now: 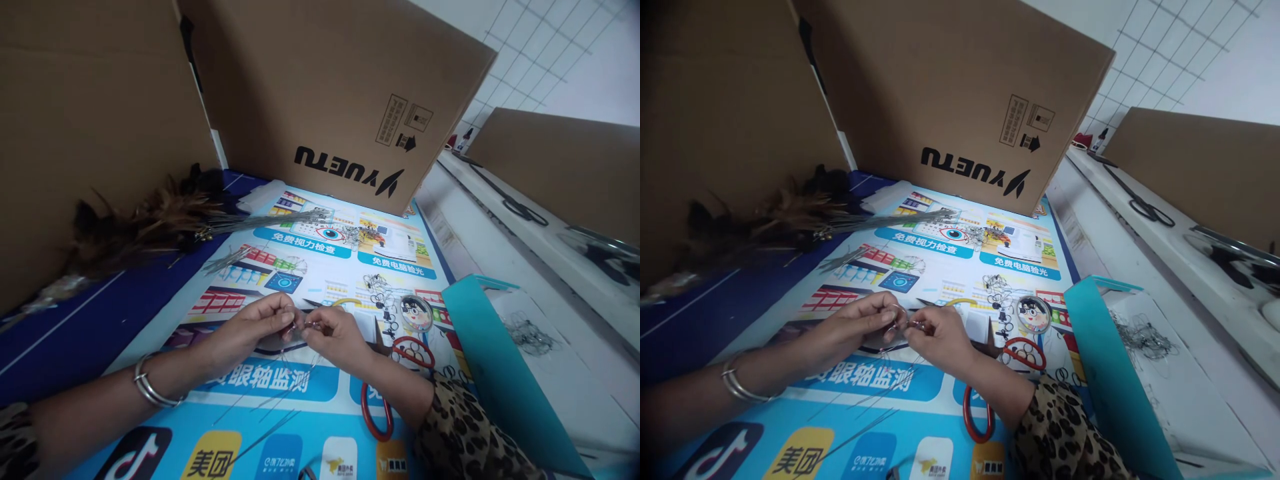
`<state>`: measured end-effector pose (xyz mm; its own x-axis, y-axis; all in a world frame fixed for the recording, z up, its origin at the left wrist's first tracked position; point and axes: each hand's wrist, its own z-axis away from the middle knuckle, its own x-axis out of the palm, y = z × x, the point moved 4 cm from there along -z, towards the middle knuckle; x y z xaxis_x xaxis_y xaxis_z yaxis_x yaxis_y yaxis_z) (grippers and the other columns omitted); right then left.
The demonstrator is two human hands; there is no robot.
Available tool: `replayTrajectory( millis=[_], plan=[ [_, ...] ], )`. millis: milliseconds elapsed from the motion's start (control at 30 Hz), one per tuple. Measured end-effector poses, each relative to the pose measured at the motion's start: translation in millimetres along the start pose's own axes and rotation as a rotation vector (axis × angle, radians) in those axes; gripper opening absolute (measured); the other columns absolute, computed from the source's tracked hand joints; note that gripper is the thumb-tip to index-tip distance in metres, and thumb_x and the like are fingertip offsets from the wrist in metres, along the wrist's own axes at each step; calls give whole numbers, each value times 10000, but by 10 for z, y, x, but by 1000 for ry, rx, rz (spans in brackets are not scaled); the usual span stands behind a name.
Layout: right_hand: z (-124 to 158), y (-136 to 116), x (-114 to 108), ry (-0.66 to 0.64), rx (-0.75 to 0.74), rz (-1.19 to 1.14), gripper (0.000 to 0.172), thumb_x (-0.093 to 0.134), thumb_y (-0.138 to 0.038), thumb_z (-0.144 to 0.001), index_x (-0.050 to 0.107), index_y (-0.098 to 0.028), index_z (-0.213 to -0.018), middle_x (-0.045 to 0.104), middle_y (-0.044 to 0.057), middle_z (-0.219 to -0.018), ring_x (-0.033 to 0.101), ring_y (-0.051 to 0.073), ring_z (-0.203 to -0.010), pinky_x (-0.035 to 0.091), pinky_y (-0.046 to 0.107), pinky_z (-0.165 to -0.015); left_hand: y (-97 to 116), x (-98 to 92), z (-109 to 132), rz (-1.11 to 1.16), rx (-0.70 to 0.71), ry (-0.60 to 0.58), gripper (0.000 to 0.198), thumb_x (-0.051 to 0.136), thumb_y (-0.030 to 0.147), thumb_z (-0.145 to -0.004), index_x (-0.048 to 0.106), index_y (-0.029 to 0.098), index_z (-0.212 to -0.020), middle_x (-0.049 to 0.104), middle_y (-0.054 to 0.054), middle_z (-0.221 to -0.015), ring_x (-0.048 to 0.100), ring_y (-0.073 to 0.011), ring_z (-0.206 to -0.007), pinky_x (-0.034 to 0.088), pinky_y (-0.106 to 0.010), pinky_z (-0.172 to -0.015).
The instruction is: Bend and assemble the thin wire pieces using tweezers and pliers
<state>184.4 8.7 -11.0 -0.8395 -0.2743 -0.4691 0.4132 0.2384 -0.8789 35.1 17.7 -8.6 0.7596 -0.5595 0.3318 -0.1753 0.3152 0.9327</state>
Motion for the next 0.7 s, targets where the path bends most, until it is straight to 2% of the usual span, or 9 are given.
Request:
replayTrajectory(
  millis=[300, 467, 700],
  plan=[
    [-13, -116, 8, 37, -41, 184, 71, 543, -162, -706, 537, -182, -639, 418, -68, -520, 416, 72, -513, 329, 191, -572, -23, 60, -14, 128, -34, -55, 178, 438, 293, -892, 455, 158, -777, 444, 18, -656, 367, -81, -569, 274, -221, -541],
    [-6, -180, -10, 40, -79, 178, 67, 523, -162, -713, 537, -182, -651, 485, -48, -577, 474, 93, -578, 327, 203, -602, -45, 25, -12, 55, 6, -36, 184, 444, 308, -891, 454, 160, -782, 431, 24, -661, 352, -77, -565, 262, -213, -522],
    [18, -170, -8, 18, -127, 200, 120, 476, -171, -780, 518, -189, -669, 558, -33, -673, 515, 114, -709, 318, 232, -730, -11, -37, -6, -107, 106, -3, 147, 460, 289, -877, 457, 164, -799, 497, 7, -748, 382, -78, -582, 290, -206, -526]
  ],
)
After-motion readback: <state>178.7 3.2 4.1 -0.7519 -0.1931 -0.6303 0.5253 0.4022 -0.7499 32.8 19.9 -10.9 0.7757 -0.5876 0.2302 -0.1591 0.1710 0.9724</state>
